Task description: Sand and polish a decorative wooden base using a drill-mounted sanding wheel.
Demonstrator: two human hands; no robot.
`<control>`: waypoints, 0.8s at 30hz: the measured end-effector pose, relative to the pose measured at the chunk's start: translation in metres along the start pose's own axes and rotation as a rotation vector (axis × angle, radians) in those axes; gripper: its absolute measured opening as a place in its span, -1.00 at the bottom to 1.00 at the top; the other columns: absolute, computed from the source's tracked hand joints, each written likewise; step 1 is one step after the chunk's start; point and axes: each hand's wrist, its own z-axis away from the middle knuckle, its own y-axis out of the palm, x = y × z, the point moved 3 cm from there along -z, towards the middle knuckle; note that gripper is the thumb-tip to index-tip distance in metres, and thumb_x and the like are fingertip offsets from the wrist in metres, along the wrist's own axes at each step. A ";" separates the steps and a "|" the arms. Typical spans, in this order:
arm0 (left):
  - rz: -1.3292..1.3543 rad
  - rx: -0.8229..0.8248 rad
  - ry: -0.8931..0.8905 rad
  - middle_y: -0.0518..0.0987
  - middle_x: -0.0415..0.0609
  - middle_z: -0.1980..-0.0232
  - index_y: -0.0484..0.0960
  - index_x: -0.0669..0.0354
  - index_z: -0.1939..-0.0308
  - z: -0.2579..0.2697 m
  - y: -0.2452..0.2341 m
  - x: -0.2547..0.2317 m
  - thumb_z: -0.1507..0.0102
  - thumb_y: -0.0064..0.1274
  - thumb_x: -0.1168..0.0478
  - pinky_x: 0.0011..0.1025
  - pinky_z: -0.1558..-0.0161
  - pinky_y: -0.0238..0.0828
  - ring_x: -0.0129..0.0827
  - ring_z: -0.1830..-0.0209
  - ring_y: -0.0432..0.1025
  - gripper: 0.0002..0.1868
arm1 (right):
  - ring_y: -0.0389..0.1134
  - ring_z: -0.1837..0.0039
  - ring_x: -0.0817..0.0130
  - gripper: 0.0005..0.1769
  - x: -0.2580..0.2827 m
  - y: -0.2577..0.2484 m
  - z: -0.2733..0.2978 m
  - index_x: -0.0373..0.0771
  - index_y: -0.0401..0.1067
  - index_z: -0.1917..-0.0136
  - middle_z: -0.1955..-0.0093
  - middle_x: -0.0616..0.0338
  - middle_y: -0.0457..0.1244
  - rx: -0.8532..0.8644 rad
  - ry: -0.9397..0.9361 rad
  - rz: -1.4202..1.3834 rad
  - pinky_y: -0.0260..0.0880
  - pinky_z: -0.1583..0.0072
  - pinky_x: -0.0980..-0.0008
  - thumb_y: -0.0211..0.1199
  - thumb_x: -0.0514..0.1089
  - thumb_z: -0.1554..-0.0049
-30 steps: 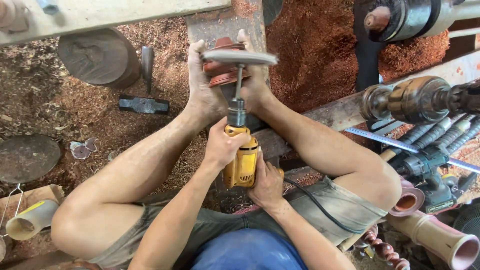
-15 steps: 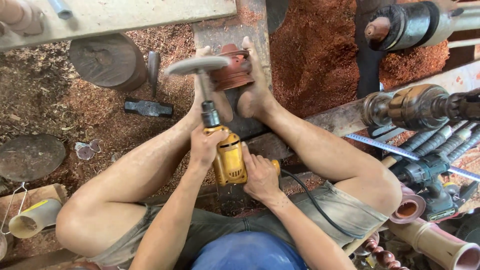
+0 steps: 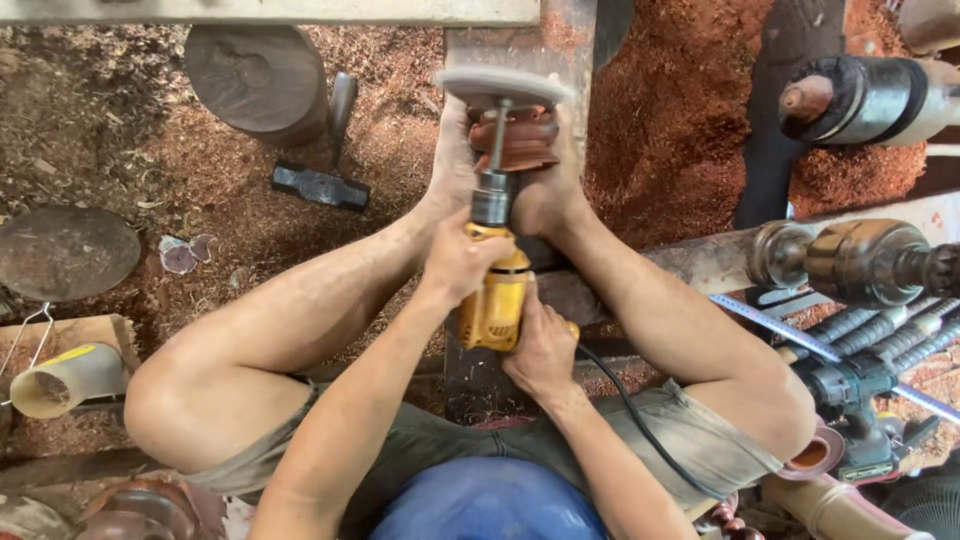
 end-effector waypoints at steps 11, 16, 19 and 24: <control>0.127 -0.147 0.041 0.63 0.00 0.31 0.54 0.30 0.20 0.067 -0.063 0.015 -0.06 0.18 0.30 -0.32 0.21 0.63 -0.30 0.34 0.59 -0.74 | 0.33 0.01 0.35 0.03 -0.012 0.028 -0.092 -0.32 0.07 -0.59 -0.24 0.08 0.26 0.099 0.437 -0.948 0.42 0.05 0.36 0.49 0.03 -0.02; 0.210 -0.209 0.121 0.62 -0.04 0.32 0.58 0.33 0.21 0.100 -0.086 0.025 -0.08 0.15 0.31 -0.40 0.26 0.58 -0.35 0.36 0.57 -0.77 | 0.39 0.05 0.47 -0.27 -0.015 0.081 -0.183 -0.50 0.39 -0.36 -0.15 0.06 0.35 -0.295 0.698 -0.908 0.46 0.19 0.41 0.51 0.02 -0.11; 0.151 -0.286 0.078 0.61 -0.06 0.33 0.60 0.35 0.21 0.105 -0.098 0.054 -0.09 0.15 0.32 -0.43 0.30 0.50 -0.41 0.40 0.50 -0.77 | 0.48 -0.08 0.34 -0.38 -0.043 0.110 -0.207 -0.51 0.49 -0.36 -0.19 -0.02 0.44 -0.526 0.574 -1.099 0.52 -0.05 0.41 0.47 -0.02 -0.20; 0.197 -0.280 0.002 0.62 -0.06 0.35 0.58 0.36 0.25 0.098 -0.092 0.061 -0.10 0.14 0.33 -0.42 0.32 0.50 -0.41 0.42 0.51 -0.82 | 0.49 -0.10 0.25 -0.43 -0.017 0.034 -0.212 -0.19 0.16 -0.43 -0.19 0.05 0.33 -0.219 0.774 -2.022 0.63 -0.09 0.23 -0.05 -0.05 -0.17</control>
